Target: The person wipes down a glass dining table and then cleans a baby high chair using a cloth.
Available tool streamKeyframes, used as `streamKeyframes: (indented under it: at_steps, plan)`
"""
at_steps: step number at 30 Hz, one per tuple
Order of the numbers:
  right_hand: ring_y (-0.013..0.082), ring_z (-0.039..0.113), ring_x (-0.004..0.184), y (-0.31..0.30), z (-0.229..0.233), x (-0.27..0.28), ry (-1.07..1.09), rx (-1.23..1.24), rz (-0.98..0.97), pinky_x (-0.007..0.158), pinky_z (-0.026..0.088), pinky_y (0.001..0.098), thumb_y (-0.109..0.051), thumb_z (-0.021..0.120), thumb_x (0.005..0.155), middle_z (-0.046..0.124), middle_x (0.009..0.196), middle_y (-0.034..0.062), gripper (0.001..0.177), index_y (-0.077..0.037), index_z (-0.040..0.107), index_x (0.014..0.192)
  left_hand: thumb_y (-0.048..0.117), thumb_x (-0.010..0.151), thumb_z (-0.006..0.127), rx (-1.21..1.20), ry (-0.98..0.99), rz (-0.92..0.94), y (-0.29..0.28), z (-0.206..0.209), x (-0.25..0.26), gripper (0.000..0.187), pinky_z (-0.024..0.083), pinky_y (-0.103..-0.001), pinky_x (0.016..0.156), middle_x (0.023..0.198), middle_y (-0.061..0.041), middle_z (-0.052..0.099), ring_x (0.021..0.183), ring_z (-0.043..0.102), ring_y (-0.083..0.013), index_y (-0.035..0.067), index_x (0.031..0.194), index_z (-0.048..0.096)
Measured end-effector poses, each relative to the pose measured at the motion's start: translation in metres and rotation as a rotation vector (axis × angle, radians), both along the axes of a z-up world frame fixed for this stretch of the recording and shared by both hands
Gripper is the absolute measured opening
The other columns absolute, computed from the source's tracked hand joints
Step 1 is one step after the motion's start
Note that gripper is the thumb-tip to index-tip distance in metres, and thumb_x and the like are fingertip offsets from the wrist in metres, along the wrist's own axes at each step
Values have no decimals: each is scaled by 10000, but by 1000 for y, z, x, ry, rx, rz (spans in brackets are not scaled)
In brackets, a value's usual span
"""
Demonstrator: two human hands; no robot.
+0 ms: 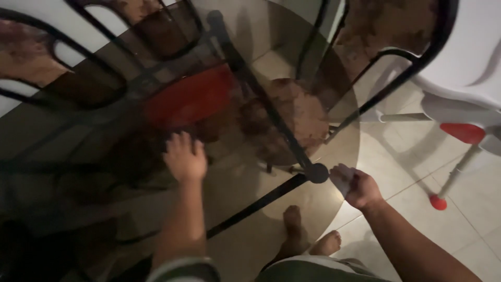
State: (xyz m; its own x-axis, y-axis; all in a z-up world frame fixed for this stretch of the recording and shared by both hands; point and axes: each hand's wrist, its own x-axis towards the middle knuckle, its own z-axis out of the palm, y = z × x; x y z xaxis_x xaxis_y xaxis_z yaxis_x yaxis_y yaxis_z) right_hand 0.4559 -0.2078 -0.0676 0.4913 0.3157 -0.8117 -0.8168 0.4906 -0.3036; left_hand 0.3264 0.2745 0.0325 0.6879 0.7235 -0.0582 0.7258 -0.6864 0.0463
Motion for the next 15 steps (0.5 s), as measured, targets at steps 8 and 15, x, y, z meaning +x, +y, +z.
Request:
streamKeyframes:
  at_steps: [8,15]
  plan:
    - [369,631,1167,-49,-49,-8,-35,428,-110,1063,501,439,-211,322,1114,668,1160,195,375,79,555,1165,517,1032,366,-37,40,-316,-122,6,137,624,157,-593,1216,1672,-80,275,1527,249,-318,211,1575,370]
    - [331,640,1166,-73,38,0,26,38,-226,1047,534,431,-192,355,1074,665,1187,171,361,51,557,1249,232,962,583,-322,-578,-957,-330,-42,134,297,446,-485,1035,1366,-68,690,1267,607,-277,137,1217,702]
